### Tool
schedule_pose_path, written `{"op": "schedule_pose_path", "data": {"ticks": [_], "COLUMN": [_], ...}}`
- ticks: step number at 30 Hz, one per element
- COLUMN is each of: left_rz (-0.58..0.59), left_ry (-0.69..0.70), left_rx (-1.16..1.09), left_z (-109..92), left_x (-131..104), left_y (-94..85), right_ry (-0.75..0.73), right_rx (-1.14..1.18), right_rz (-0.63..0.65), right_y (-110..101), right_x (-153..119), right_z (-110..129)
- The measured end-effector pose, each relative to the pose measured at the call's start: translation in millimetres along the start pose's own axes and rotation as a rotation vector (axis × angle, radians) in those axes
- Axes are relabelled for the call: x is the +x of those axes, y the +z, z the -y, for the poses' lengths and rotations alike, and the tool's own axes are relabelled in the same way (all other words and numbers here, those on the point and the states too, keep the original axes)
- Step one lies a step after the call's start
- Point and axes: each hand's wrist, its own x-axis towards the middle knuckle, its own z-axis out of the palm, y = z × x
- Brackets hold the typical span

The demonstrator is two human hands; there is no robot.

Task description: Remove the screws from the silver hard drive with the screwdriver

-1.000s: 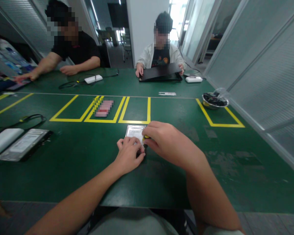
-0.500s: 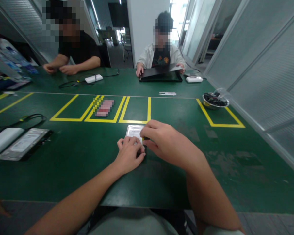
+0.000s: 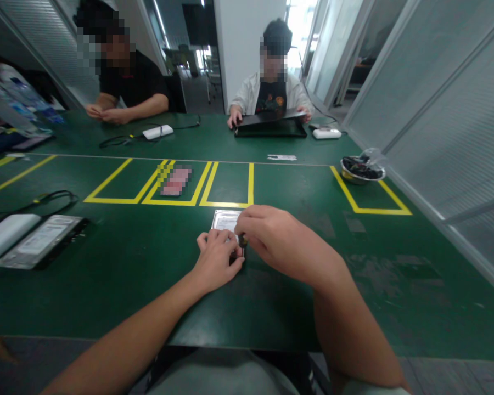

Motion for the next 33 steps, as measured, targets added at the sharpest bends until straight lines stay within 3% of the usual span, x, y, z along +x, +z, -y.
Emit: {"op": "schedule_pose_path", "data": {"ticks": [33], "left_rz": [-0.012], "left_ry": [0.031], "left_rx": [0.009], "left_z": [0.7], "left_x": [4.3], "left_y": [-1.7], "right_ry": [-0.126], "right_rx": [0.036], "right_rz": [-0.039], "right_y": [-0.7], "right_x": [0.4], "right_z": [-0.9]}}
